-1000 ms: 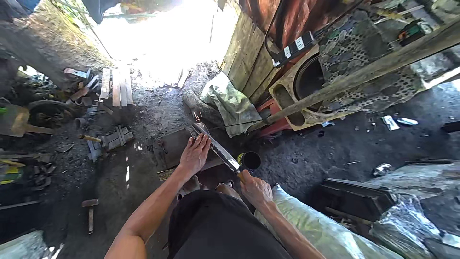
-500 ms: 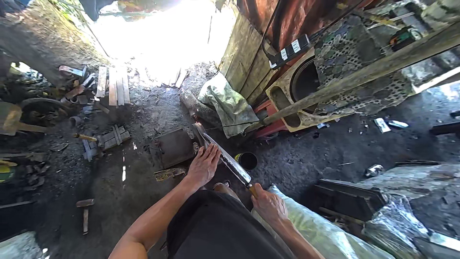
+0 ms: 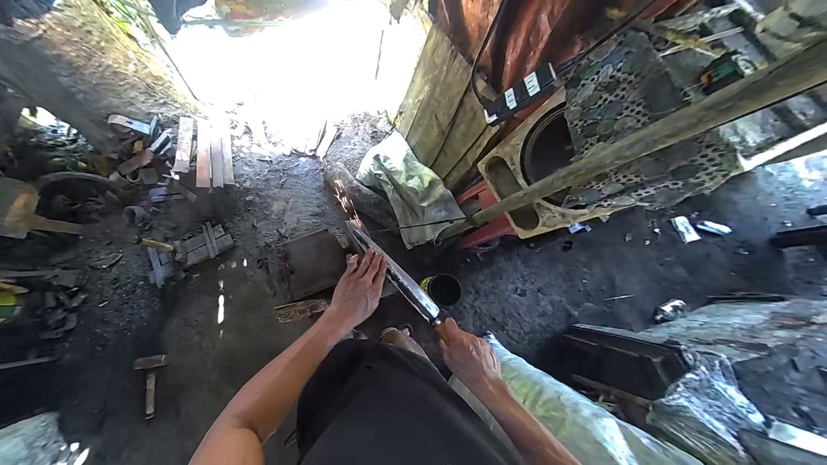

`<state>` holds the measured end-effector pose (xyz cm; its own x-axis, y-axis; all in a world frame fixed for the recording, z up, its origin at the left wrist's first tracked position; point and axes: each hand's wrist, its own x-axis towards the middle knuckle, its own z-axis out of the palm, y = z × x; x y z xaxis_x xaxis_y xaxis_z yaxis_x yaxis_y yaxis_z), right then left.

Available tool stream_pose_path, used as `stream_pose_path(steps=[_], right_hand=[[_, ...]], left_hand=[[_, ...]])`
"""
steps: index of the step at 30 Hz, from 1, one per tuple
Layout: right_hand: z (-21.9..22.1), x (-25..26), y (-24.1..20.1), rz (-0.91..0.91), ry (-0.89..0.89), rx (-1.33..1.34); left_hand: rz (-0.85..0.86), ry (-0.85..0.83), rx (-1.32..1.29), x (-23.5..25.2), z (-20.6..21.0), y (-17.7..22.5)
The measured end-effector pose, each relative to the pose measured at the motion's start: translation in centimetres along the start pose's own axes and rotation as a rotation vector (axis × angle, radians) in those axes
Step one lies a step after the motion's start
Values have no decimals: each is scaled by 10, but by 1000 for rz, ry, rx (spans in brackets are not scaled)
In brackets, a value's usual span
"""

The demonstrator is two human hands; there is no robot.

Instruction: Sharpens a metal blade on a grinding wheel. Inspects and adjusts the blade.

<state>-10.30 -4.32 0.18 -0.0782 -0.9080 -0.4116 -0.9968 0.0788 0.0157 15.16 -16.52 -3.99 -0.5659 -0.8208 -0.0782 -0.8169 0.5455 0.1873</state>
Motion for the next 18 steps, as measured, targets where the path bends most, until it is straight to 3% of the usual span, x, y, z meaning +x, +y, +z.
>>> stream_pose_path(steps=[5, 14, 18], right_hand=[[-1, -27, 22, -3, 41, -72], [-10, 43, -50, -12, -86, 68], [-12, 41, -47, -6, -82, 53]], left_hand=[[42, 10, -32, -5, 2, 23], [-63, 2, 70, 7, -7, -54], [-43, 21, 80, 8, -6, -55]])
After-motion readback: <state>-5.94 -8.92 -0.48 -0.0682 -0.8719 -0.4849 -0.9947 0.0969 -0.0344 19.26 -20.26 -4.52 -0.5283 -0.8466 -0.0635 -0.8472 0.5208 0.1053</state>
